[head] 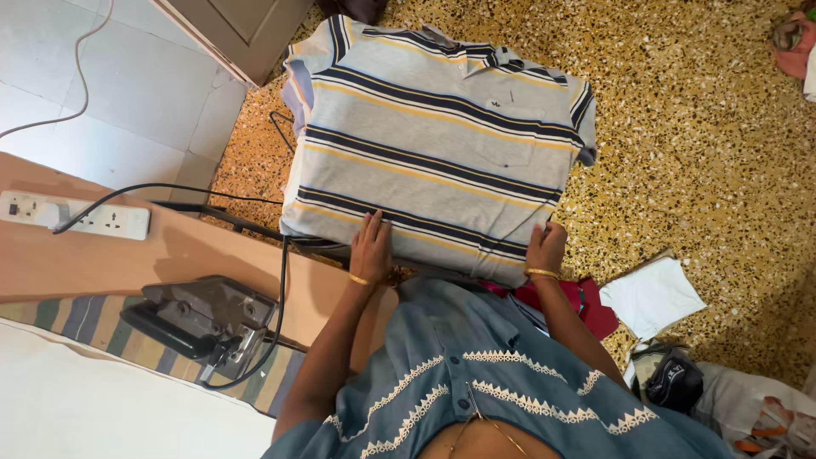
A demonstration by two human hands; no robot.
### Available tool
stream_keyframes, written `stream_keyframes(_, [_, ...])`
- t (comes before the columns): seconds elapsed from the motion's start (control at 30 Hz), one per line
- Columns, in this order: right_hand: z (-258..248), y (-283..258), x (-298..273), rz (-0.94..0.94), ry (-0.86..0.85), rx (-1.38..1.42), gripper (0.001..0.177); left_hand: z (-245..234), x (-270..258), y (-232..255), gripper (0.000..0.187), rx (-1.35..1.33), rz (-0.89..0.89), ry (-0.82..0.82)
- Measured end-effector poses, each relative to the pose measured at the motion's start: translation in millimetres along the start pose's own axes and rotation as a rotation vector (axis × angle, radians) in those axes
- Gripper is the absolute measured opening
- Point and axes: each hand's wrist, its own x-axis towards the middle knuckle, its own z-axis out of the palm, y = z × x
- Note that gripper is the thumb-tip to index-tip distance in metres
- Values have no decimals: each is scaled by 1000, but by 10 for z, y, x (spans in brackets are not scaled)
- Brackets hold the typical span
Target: The person irons a striped polo shirt on a table, smoothing the fabric and using a steam iron to remove wrinkles. After finishing the polo, the person picks up a light purple button-down shirt, removes it from a hanger, and begins ironing it on the same surface.
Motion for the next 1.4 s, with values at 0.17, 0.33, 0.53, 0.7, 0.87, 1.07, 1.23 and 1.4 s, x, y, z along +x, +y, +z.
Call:
stream_keyframes(0.17, [-118,95,-248,68,-66,12,28,90,102,103,50,26,-168,-102])
stream_keyframes(0.33, [-303,304,-280,123,-126,-185,24,141,48,4,49,-77,-148,-95])
stream_keyframes(0.53, [-308,201,-248,19,44,-170,19,158,-90,-54,69,-110,-55,-80])
stream_keyframes(0.7, [-276,-419,-440,-460,-81,-289,15,131,-153,-278,64,-182,-155,-77])
stream_keyframes(0.87, [-396,-271,-629,-152,-182,-387,15,45,-64,-1042,42,98,-377,21])
stream_keyframes(1.07, [-551,-62,-661,-238,-27,-217,32,-155,152,-1187,44,176,-618,-75])
stream_keyframes(1.23, [-292,-337,-590,-626,-33,-283,43,-238,-168,-695,36,-5,-382,45])
stream_keyframes(1.4, [-16,-809,-749,-603,-280,-335,84,-97,-965,-79,27,-455,88,80])
